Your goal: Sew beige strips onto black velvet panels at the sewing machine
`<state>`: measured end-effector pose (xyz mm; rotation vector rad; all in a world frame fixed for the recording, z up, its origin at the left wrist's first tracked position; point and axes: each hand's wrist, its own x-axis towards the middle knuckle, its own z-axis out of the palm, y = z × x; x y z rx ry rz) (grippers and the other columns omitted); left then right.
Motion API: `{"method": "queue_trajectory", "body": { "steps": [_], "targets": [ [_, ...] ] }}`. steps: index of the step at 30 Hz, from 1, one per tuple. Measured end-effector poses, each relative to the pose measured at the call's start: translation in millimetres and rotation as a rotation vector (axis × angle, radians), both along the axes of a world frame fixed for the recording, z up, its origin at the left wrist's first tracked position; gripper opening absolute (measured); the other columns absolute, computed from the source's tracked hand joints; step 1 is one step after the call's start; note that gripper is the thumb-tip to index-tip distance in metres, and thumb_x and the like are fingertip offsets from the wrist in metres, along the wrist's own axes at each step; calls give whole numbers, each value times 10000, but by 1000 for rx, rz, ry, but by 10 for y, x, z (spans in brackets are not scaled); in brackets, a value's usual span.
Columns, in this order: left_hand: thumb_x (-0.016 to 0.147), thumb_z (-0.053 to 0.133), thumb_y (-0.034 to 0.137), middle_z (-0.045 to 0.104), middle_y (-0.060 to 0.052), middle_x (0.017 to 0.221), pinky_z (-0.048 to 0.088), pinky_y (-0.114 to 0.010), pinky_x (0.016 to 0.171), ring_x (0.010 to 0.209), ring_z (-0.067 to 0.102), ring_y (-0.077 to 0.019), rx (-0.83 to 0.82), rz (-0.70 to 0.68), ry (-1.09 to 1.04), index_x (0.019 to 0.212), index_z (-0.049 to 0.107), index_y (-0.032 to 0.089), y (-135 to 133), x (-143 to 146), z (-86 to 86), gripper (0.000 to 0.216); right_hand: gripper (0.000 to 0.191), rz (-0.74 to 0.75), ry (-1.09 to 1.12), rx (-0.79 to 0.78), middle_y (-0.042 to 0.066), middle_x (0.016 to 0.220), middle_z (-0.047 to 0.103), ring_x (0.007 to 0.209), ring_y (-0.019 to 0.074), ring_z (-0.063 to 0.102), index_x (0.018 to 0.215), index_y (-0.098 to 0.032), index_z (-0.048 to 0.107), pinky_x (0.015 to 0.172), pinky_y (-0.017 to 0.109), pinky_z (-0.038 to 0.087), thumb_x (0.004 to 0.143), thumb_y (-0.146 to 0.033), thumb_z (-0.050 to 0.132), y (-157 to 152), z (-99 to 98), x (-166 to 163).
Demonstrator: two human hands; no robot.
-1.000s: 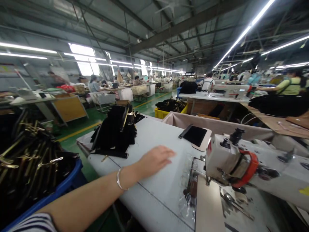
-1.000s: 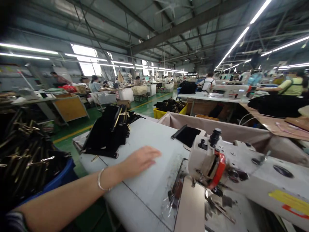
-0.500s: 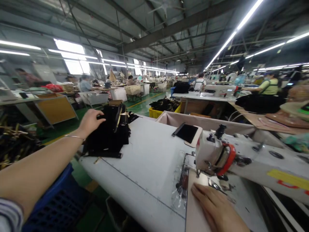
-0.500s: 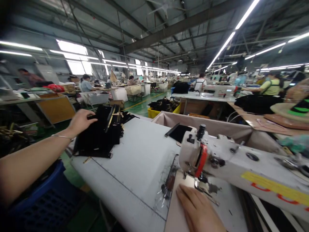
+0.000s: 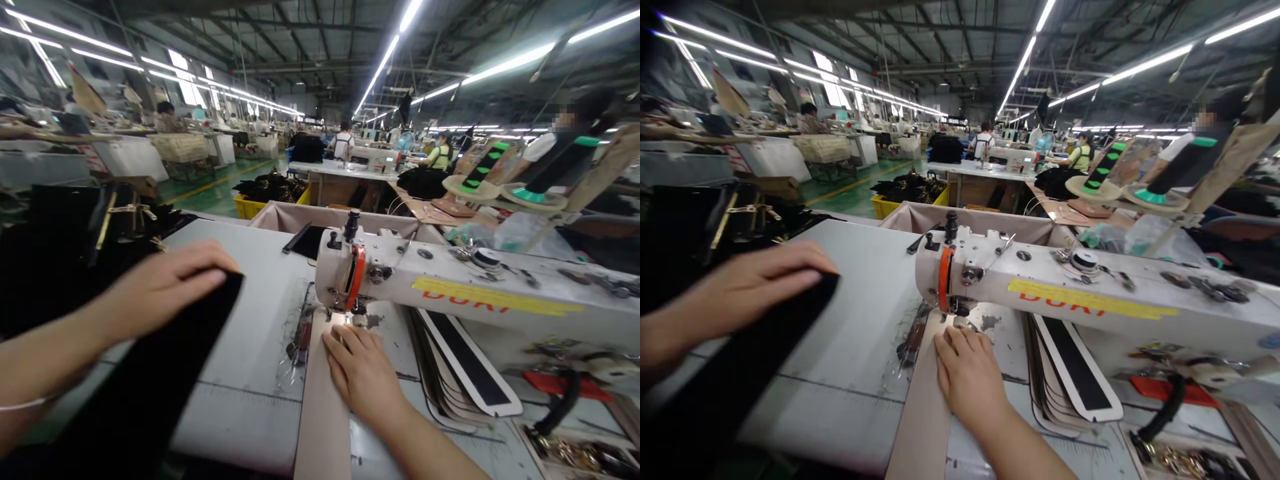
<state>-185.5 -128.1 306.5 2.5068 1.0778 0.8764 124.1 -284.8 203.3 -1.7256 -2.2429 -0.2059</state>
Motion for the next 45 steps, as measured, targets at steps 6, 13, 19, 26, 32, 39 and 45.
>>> {"method": "queue_trajectory", "body": {
  "steps": [6,13,19,26,32,39,45],
  "targets": [
    [947,471,200,718,-55,1041,489,-353,931,1001,655,-222,-233,-260,164,1054,687,194,-193,1145,-828,241,384,5,26,-46,83,1374,567,1199,276,509,1358,-225,529,987,459,412,979,-230,467,7,-3,0],
    [943,518,185,709,-46,1045,473,-358,947,1002,644,-214,-260,-241,65,1033,705,204,-263,1194,-995,208,388,-15,61,-50,99,1329,588,1140,270,521,1343,-159,520,982,452,393,962,-195,457,17,2,-7],
    [808,625,151,681,-23,812,472,-278,695,757,634,-180,-352,-197,10,838,685,177,-205,1441,-992,72,472,-10,41,-71,93,1337,585,1127,269,515,1441,-164,440,965,448,401,971,-208,449,23,1,14],
    [801,544,116,690,-38,742,431,-278,619,678,622,-183,-349,-217,61,774,667,161,-176,1613,-878,134,484,-37,21,-90,126,1303,593,1091,282,518,1444,-139,453,935,464,418,966,-214,447,31,-12,19],
    [818,562,121,715,-52,812,464,-286,676,761,659,-208,-286,-154,32,834,690,171,-181,1622,-991,138,531,-43,-4,-83,128,1335,574,1108,292,512,1484,-143,408,930,469,424,959,-212,454,43,-28,28],
    [856,559,130,732,-76,887,508,-310,736,838,682,-229,-245,-90,52,891,699,171,-197,1650,-1034,150,541,-52,-24,-71,142,1312,589,1078,293,526,1478,-150,420,902,467,439,941,-194,474,54,-43,24],
    [891,549,118,707,-83,944,529,-359,830,910,662,-243,-145,-86,77,912,666,164,-256,1613,-1023,127,459,-36,10,-75,122,1331,579,1107,290,524,1420,-165,478,943,469,424,963,-206,458,31,-37,52]
  ]
}}
